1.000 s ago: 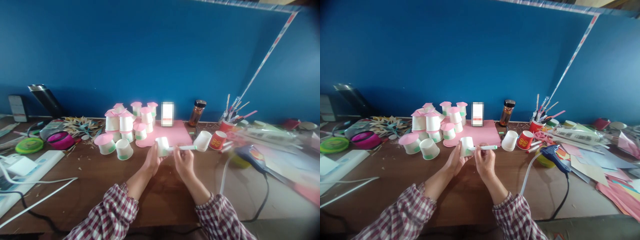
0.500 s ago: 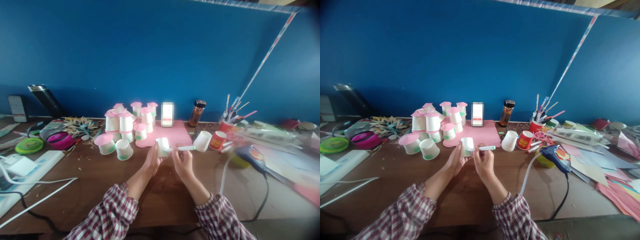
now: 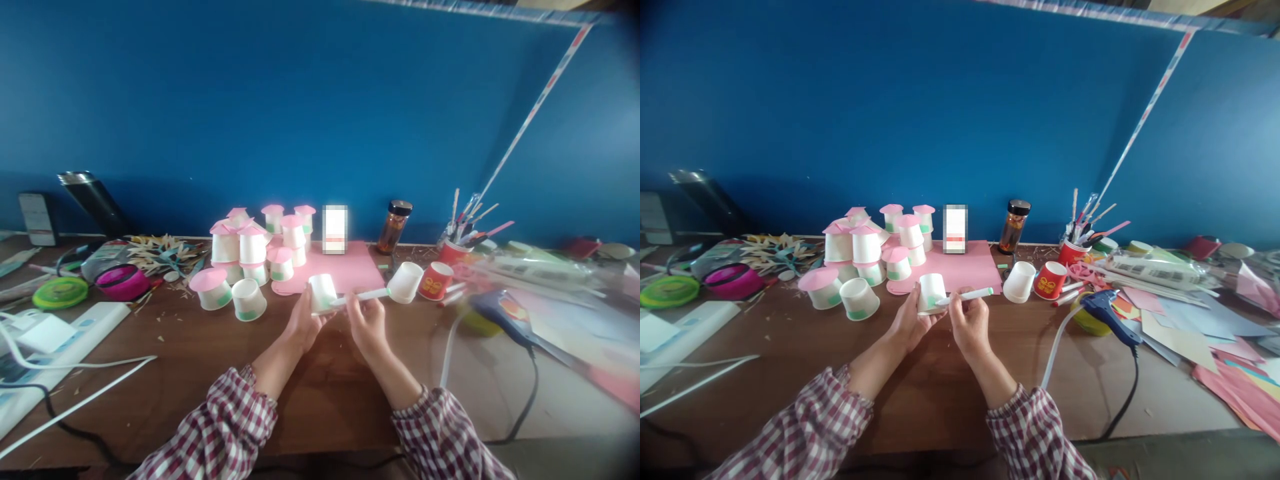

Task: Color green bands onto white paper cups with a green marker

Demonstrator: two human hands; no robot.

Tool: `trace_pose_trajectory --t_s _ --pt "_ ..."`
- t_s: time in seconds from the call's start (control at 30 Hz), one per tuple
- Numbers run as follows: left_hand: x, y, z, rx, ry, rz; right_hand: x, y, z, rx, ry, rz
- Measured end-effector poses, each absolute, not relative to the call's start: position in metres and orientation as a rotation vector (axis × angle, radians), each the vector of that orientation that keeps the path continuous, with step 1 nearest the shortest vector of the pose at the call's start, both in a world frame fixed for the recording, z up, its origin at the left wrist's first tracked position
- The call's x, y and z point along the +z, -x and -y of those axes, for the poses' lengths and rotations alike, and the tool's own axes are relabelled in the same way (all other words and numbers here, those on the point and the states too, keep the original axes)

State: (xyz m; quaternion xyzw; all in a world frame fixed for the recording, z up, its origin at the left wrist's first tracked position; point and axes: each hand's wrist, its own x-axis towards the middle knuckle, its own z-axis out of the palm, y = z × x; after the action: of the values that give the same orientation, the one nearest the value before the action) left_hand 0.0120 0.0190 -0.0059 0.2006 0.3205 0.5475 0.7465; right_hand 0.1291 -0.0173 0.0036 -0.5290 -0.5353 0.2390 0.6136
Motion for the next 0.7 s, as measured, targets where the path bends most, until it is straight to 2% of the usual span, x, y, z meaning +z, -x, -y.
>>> trace_pose_trajectory --t_s 0.7 --pt "-0.0078 -0.0075 -0.0224 1.132 -0.402 -0.646 0.0035 -0.1288 0.0139 0.676 1.133 1.154"
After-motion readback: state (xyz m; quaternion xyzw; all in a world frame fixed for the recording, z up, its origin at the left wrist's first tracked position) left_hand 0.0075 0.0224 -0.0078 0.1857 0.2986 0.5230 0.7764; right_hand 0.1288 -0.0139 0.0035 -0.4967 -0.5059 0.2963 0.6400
